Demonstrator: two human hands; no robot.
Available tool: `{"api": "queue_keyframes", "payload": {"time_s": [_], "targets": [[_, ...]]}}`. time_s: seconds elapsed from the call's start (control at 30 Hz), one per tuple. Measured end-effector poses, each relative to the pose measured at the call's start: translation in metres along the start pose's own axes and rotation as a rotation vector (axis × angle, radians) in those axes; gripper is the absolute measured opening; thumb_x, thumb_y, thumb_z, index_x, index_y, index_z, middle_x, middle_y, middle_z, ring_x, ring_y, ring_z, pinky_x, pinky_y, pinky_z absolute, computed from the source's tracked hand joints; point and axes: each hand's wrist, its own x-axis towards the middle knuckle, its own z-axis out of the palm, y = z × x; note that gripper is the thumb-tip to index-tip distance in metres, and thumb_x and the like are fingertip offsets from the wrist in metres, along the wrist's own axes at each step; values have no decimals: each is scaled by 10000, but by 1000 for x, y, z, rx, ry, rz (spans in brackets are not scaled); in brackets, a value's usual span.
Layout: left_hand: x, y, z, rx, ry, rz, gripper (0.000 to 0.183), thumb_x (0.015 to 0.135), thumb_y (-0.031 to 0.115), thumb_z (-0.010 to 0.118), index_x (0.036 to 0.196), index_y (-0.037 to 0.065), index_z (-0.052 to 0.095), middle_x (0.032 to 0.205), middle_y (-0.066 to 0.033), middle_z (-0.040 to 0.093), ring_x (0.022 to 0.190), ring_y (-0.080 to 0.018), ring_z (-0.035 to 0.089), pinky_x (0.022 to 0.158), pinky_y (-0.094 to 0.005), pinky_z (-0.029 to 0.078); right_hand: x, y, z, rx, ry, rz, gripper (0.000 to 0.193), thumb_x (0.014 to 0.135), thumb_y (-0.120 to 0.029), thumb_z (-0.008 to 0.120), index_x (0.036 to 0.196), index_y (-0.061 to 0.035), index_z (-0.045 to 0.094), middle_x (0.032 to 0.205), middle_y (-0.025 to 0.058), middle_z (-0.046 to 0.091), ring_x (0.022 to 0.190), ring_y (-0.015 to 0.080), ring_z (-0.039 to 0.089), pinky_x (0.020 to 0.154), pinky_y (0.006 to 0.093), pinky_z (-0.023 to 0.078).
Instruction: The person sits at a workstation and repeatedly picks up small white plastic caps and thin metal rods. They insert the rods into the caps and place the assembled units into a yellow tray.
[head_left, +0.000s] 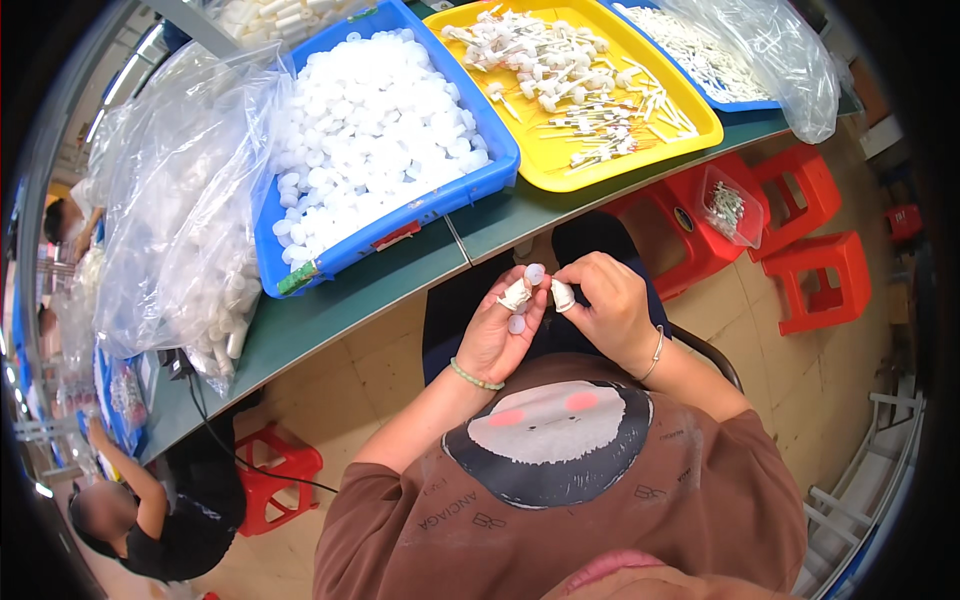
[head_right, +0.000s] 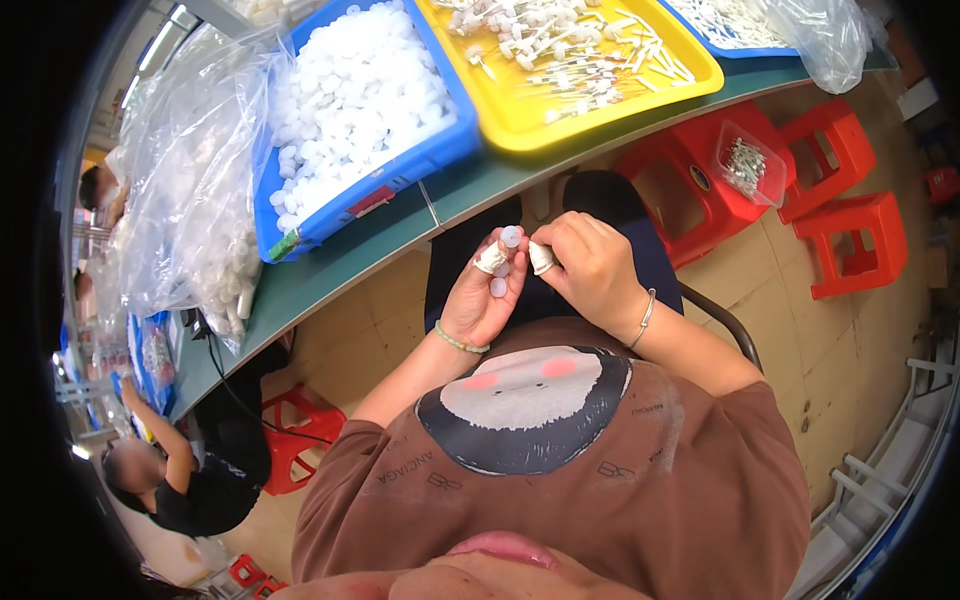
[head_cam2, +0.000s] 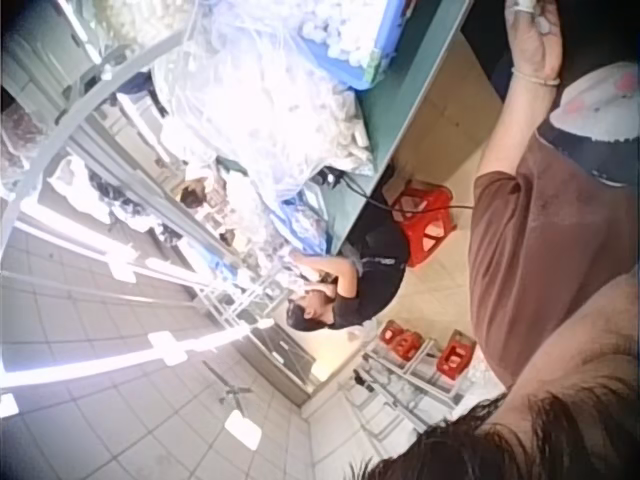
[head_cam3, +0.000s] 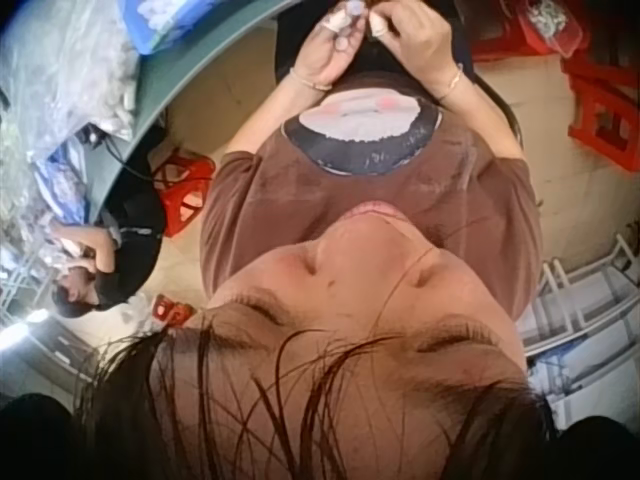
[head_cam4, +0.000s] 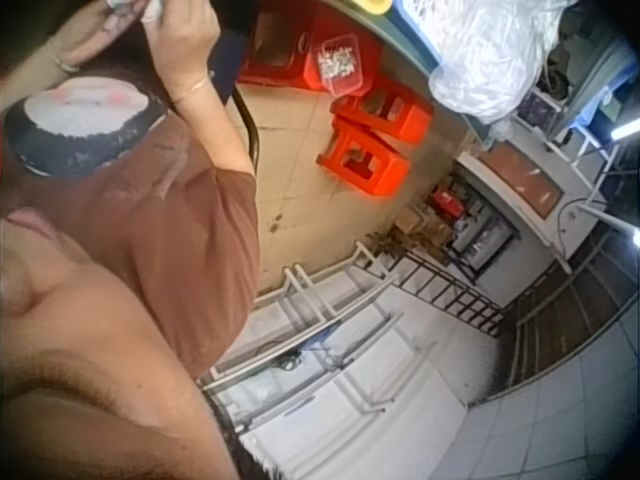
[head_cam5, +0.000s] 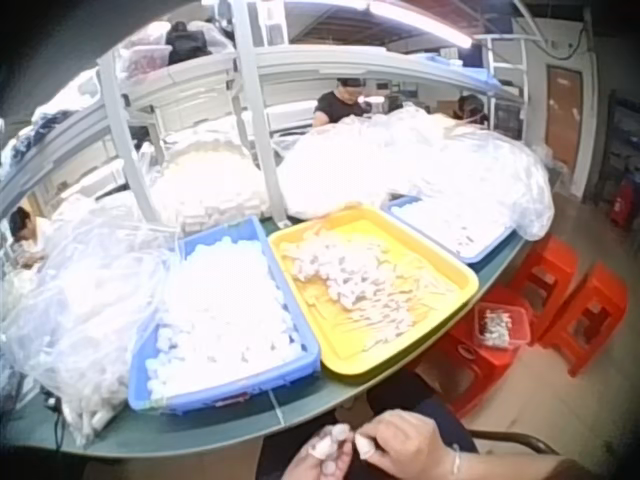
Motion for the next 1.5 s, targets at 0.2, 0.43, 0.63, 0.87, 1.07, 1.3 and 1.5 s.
{"api": "queue_keyframes", "payload": {"time_s": [0.2,0.43,0.63,0.87,1.07,1.3,1.5], "targets": [[-1,1,-1,42,9,39,231,876,40,642,1096,29,569,1137,-112,608,1094,-220,599,960,-288,516,0,-3,-3,-47,-34,-18,247,654,-33,733,830,-67,562,747,66,573,664,255,589,582,342,474],[-1,2,1,129,1,90,221,878,26,634,1090,34,571,1116,-104,612,1072,-209,608,955,-281,515,4,-1,-7,-64,-48,5,265,635,-32,731,843,-56,567,766,75,572,683,257,589,599,347,473],[-1,2,2,170,17,122,234,876,34,640,1097,34,564,1105,-98,611,1065,-205,610,956,-284,514,0,-4,-4,-44,-30,4,273,633,-35,732,849,-57,566,771,77,574,684,258,587,606,350,471],[-1,2,3,159,32,113,241,873,36,645,1098,34,560,1083,-90,612,1060,-206,612,954,-285,514,-2,-6,-1,-25,-59,-17,264,642,-33,733,844,-60,566,776,74,579,681,257,588,598,347,470],[-1,1,3,149,25,104,240,870,28,645,1096,33,563,1090,-91,618,1050,-205,616,949,-283,517,-3,-5,0,22,-46,39,258,641,-15,734,837,-56,570,774,76,585,694,264,600,602,346,483],[-2,2,2,230,15,127,252,862,18,648,1099,38,565,1108,-89,617,1048,-199,616,945,-284,516,0,-8,-4,43,-101,146,258,643,-15,732,840,-54,572,770,79,583,701,271,601,601,351,483],[0,0,1,417,29,181,292,844,5,654,1118,52,564,1107,-67,614,1034,-168,615,943,-294,498,3,-8,-4,28,-124,99,273,656,5,710,880,-45,561,789,94,572,715,287,591,611,363,482]]}}
